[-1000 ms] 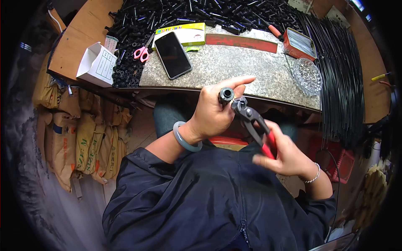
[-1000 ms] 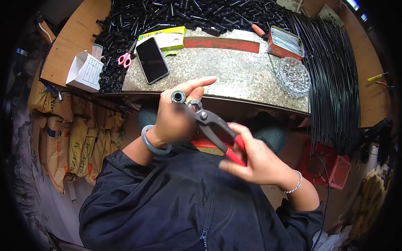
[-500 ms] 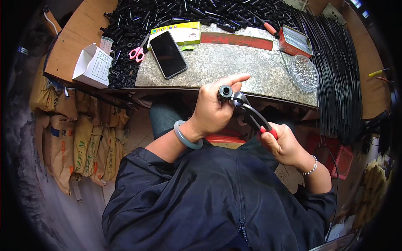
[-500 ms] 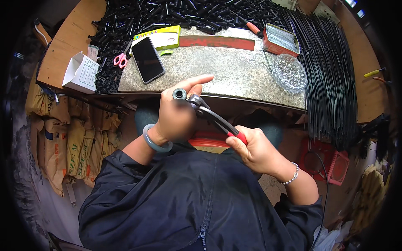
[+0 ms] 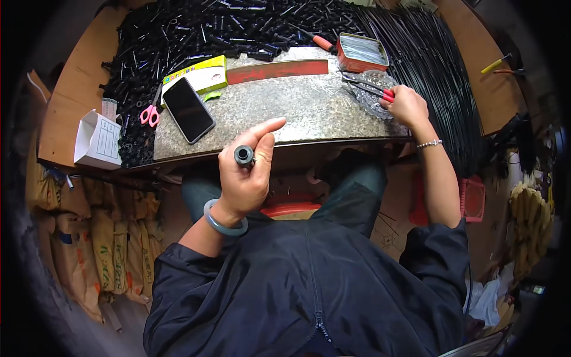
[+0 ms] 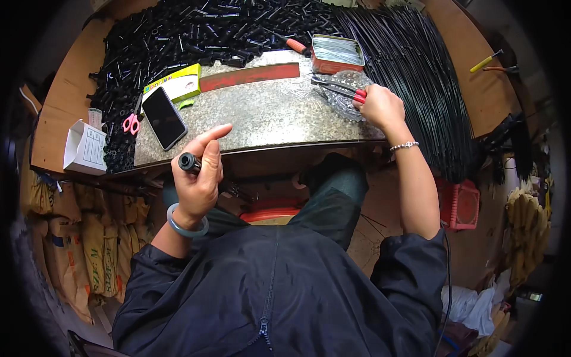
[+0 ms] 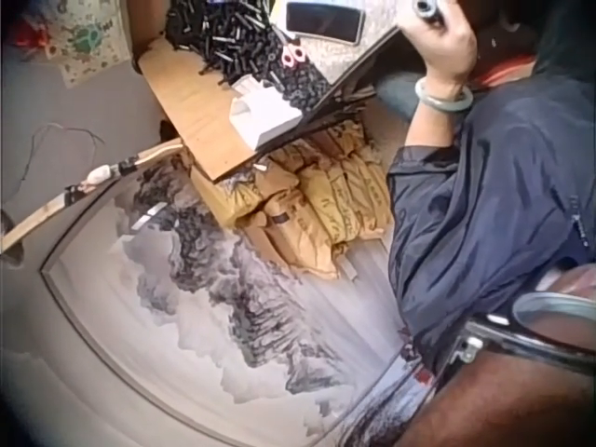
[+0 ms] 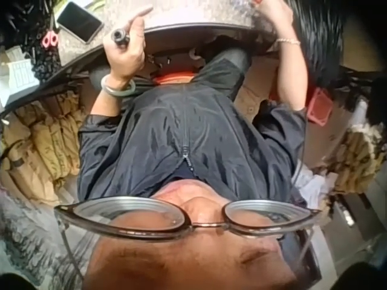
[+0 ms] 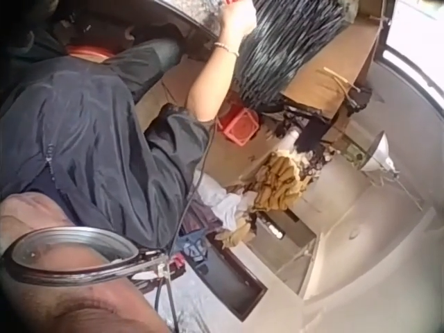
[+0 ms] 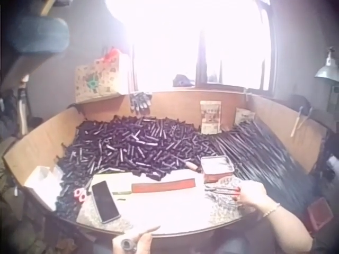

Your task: Gathering black wires and securing them with a plastic sleeve and connectors using pliers.

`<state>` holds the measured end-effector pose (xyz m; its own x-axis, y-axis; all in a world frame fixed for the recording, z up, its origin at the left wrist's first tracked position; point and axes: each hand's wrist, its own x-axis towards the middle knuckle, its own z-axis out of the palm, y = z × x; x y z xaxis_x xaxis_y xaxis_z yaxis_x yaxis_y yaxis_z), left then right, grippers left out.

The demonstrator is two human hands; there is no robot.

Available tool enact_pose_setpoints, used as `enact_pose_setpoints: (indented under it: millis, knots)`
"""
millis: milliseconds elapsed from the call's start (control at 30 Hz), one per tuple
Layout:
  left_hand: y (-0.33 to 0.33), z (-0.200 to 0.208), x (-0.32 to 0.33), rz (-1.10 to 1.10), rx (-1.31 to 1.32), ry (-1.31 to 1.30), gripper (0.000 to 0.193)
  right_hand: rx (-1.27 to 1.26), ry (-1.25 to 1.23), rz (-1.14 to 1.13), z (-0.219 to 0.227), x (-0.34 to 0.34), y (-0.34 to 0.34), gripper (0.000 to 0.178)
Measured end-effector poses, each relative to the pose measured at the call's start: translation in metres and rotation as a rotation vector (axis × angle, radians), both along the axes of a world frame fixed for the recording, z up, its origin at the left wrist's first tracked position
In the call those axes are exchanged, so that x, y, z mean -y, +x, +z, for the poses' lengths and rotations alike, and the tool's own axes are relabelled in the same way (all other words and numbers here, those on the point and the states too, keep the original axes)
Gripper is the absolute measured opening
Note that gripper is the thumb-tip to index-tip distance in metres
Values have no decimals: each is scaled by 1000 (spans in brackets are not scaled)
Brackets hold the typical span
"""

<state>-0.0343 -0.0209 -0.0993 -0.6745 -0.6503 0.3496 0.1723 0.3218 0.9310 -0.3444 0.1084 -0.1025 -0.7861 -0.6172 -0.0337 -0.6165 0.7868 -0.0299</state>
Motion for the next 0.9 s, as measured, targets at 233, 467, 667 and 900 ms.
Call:
enact_pose_setpoints:
  millis: [233,467,667,900]
  knots:
    - [-5,8,-7,-6,15,16,24,-86,-17,41,-4,-7,-9,18]
    - [-8,15,-13,-54,34,-56,19,166,-964,575,8,-2,80,12]
    - [-10,14,-21,-85,-54,-27,17,9,-1179,1033,22,21,149,20]
    - [1,19,-23,-77,4,45,15,25,-1425,908,-1,32,164,23]
